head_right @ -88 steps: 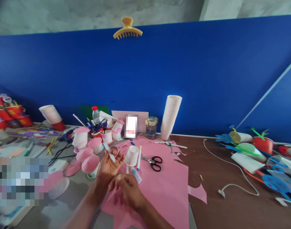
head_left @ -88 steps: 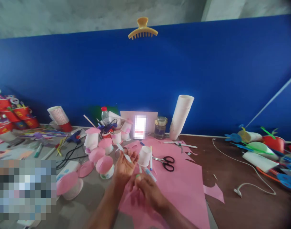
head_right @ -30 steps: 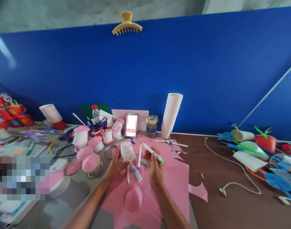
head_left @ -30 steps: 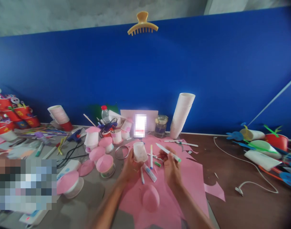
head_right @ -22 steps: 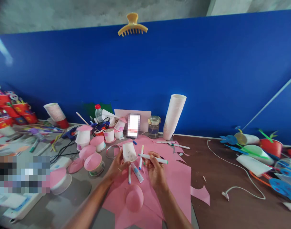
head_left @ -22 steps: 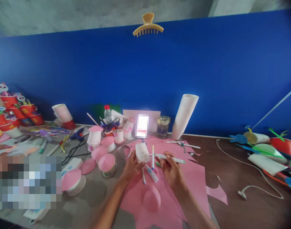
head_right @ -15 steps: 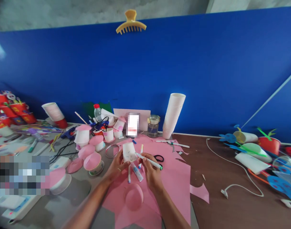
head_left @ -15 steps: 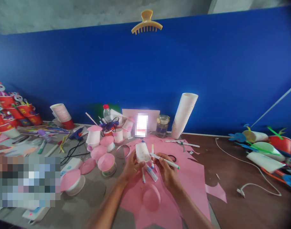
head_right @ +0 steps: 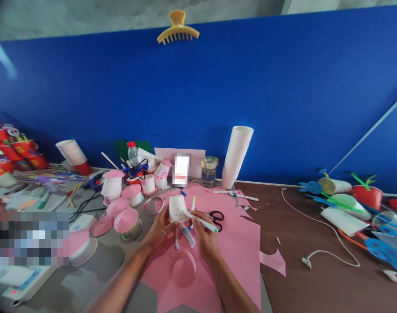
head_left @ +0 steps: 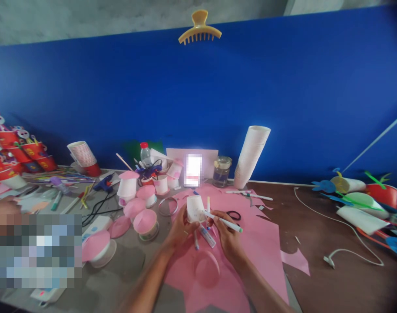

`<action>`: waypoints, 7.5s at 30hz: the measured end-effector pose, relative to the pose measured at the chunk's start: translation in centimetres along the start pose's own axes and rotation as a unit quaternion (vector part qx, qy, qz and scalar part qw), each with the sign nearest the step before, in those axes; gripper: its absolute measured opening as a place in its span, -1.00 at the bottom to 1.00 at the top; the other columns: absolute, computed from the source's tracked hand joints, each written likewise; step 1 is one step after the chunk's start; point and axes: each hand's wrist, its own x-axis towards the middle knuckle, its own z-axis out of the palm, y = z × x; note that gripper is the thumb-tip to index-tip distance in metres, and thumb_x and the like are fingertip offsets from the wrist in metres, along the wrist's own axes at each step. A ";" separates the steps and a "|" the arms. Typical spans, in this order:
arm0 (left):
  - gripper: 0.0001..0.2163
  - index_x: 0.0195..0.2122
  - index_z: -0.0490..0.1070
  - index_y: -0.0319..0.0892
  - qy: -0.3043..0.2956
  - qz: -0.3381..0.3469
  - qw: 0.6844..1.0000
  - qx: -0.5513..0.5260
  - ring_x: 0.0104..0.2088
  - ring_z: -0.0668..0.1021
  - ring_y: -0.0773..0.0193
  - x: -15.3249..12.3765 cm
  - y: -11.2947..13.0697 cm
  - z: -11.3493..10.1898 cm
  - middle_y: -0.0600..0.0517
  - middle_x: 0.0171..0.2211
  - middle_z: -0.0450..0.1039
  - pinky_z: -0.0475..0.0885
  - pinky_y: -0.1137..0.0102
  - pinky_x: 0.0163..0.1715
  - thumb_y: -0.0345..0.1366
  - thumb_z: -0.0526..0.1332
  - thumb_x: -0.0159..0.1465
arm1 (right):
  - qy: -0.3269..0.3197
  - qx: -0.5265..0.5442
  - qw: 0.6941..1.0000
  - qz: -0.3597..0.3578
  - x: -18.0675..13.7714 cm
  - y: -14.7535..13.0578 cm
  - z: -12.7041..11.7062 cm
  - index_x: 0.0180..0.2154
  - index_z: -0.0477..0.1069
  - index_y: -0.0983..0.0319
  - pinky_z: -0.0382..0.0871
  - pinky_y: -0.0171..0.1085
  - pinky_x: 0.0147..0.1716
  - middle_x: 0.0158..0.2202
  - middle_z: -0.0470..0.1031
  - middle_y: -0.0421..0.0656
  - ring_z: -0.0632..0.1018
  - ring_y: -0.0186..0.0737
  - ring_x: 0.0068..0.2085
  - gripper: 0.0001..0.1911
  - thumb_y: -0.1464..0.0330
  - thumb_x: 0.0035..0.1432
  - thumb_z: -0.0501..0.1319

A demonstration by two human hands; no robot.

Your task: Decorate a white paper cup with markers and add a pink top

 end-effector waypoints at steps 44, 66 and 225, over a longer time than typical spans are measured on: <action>-0.30 0.18 0.30 -0.19 0.026 -0.006 1.000 -0.012 -0.06 0.53 0.04 -0.2 -0.2 0.1 -0.15 -0.06 0.50 0.42 0.24 -0.05 -0.16 0.47 0.02 | -0.007 0.001 1.000 -0.004 -0.3 0.8 0.0 -0.28 0.55 0.18 0.47 -0.24 -0.37 -0.49 0.53 -0.18 0.53 -0.20 -0.42 -0.69 0.08 0.08 0.36; -0.35 0.12 0.34 -0.18 0.026 -0.003 0.999 -0.021 -0.08 0.54 0.05 -0.1 -0.2 0.1 -0.14 -0.07 0.50 0.43 0.25 -0.08 -0.15 0.46 0.01 | 0.016 0.053 0.998 0.005 0.1 1.2 -0.3 -0.24 0.53 0.18 0.46 -0.23 -0.34 -0.45 0.54 -0.19 0.53 -0.22 -0.41 -0.74 0.14 0.14 0.32; -0.37 0.12 0.31 -0.21 0.042 -0.013 0.997 0.060 0.01 0.50 0.01 -0.4 -0.6 0.6 -0.15 0.01 0.47 0.40 0.21 0.02 -0.25 0.42 0.02 | -0.028 -0.200 0.966 -0.163 -0.9 0.9 0.2 -0.24 0.53 0.19 0.49 -0.24 -0.41 -0.40 0.58 -0.13 0.57 -0.22 -0.44 -0.75 0.18 0.27 0.16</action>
